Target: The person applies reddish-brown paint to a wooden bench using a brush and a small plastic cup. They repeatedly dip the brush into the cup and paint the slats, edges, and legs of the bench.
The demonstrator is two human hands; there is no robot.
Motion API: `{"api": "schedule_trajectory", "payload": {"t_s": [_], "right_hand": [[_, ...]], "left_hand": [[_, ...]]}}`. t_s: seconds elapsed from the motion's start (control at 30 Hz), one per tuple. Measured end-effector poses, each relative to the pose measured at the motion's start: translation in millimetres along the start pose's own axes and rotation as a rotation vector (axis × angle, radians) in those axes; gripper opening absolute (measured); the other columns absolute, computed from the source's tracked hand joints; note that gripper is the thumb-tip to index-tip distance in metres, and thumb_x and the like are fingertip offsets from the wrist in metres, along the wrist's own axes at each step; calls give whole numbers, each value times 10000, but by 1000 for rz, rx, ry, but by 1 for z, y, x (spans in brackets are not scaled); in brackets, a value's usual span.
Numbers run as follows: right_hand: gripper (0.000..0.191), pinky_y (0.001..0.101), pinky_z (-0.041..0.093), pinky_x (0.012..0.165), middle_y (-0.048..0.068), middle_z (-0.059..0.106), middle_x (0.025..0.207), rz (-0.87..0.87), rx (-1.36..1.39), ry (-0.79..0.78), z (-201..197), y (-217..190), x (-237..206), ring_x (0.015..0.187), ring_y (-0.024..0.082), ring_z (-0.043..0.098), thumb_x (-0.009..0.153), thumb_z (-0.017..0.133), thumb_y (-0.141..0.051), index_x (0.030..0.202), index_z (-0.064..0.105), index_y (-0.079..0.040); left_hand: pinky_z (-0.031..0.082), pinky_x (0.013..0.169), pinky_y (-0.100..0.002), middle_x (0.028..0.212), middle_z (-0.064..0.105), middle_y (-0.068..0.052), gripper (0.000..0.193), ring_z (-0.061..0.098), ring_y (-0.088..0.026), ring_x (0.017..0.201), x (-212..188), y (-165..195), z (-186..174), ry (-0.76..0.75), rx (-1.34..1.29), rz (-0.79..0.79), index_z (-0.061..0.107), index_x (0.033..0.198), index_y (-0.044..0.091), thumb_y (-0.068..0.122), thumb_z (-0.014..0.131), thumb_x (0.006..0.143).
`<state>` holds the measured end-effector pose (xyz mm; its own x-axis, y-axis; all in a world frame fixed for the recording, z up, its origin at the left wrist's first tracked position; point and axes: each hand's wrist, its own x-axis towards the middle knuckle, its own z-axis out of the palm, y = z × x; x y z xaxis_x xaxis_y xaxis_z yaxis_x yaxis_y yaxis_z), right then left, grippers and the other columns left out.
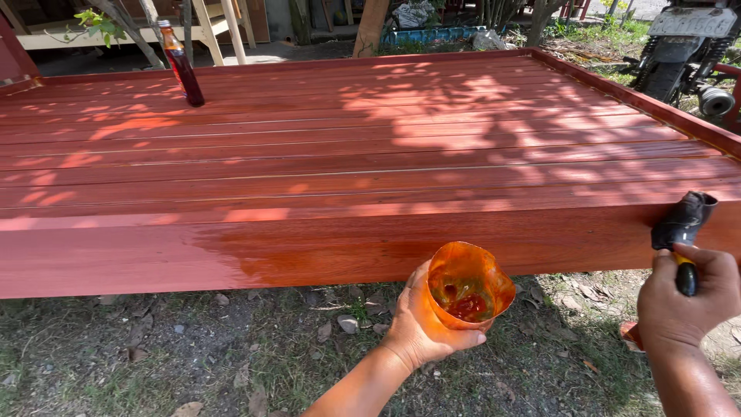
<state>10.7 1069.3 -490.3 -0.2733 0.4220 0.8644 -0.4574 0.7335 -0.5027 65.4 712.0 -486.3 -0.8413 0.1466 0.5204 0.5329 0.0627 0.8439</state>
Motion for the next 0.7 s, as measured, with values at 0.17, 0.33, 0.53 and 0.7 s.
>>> {"api": "schedule_trajectory", "payload": {"t_s": [0.17, 0.33, 0.53, 0.7], "right_hand": [[129, 236, 537, 854, 88, 668, 1077, 44, 98, 0, 54, -97, -52, 953, 118, 662, 1045, 749, 33, 1057, 626, -2], [120, 276, 515, 800, 82, 660, 985, 75, -56, -90, 102, -247, -115, 885, 136, 648, 990, 790, -31, 1022, 675, -18], [141, 357, 539, 802, 103, 658, 995, 49, 26, -140, 179, -447, -192, 891, 246, 679, 883, 753, -82, 993, 665, -70], [161, 406, 536, 745, 135, 631, 930, 74, 4, -207, 231, -574, -247, 825, 315, 669, 852, 746, -109, 979, 652, -77]], "left_hand": [[494, 1125, -380, 1387, 599, -74, 1094, 613, -237, 1309, -28, 25, -108, 21, 222, -19, 445, 1457, 83, 280, 977, 522], [520, 1105, -371, 1353, 596, -88, 1065, 630, -226, 1285, -74, 47, -235, 54, 126, -37, 444, 1429, 69, 266, 965, 522], [512, 1088, -361, 1329, 577, -87, 1066, 620, -217, 1256, -117, 84, -392, 115, 292, -197, 444, 1410, 89, 234, 960, 489], [471, 1097, -353, 1319, 535, -107, 1166, 569, -233, 1261, -148, 90, -498, 201, 434, -296, 404, 1473, 108, 228, 994, 475]]}}
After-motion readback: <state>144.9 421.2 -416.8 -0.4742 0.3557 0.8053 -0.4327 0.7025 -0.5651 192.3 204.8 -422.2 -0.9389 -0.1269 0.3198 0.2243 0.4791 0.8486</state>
